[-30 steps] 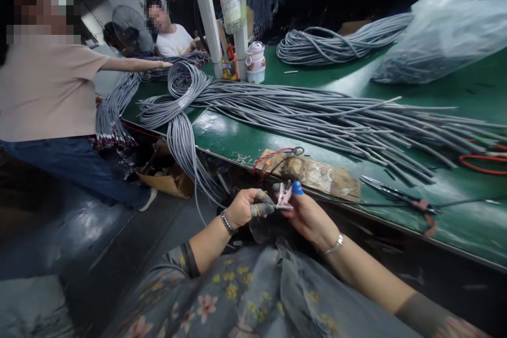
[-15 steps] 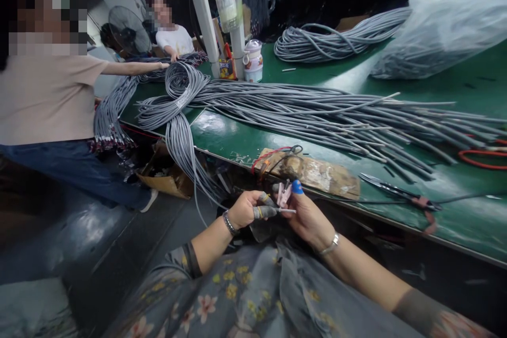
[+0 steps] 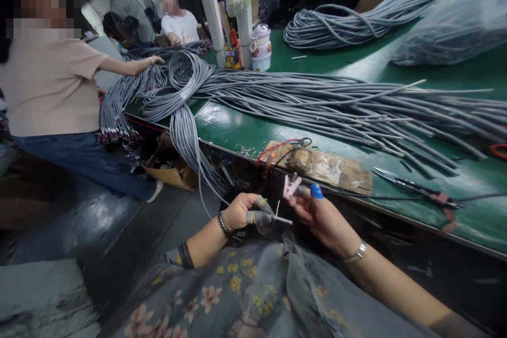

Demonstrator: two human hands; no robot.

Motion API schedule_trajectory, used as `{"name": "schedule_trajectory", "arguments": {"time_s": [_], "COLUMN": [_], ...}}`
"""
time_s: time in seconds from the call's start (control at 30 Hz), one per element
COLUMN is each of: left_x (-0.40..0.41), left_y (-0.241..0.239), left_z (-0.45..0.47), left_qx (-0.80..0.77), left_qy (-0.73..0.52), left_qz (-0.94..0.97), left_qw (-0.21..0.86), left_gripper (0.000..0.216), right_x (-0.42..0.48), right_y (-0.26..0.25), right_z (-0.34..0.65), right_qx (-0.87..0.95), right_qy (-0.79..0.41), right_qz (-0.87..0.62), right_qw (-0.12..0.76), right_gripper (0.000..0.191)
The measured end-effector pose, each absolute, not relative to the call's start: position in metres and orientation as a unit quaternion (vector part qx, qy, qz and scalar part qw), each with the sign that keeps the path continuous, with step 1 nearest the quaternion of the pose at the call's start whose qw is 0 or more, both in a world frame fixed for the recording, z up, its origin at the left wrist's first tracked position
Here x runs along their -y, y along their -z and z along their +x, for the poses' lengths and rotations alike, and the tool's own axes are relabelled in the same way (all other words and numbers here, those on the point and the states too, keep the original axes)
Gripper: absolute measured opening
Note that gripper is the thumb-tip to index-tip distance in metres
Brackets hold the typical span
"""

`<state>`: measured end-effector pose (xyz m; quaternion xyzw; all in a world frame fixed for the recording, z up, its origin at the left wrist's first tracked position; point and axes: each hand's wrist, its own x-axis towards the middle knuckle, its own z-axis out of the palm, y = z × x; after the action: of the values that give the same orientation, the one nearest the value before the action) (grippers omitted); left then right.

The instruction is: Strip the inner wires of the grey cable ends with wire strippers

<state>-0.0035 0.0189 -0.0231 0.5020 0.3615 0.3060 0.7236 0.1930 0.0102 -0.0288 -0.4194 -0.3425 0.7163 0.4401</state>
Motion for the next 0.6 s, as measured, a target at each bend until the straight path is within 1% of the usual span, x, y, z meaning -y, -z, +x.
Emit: {"name": "schedule_trajectory", "arguments": {"time_s": [0.1,0.17,0.4,0.6], "left_x": [-0.027,-0.032,-0.042,-0.048], "left_y": [0.021,0.020,0.019,0.022], "left_z": [-0.002,0.001,0.012,0.018], "left_qx": [-0.371,-0.376,-0.377,-0.364], "left_qy": [-0.330,-0.343,-0.354,-0.337], "left_qz": [0.501,0.500,0.494,0.509], "left_qw": [0.709,0.700,0.699,0.704], "left_gripper": [0.055,0.056,0.058,0.059], "right_x": [-0.018,-0.021,-0.014,-0.024], "right_y": [0.019,0.013,0.008,0.015], "right_z": [0.193,0.190,0.186,0.180], "right_qx": [0.361,0.361,0.382,0.299], "right_qy": [-0.713,-0.699,-0.608,-0.699], "right_qz": [-0.431,-0.452,-0.491,-0.433], "right_qw": [0.419,0.420,0.494,0.484], "right_gripper": [0.066,0.062,0.060,0.061]}}
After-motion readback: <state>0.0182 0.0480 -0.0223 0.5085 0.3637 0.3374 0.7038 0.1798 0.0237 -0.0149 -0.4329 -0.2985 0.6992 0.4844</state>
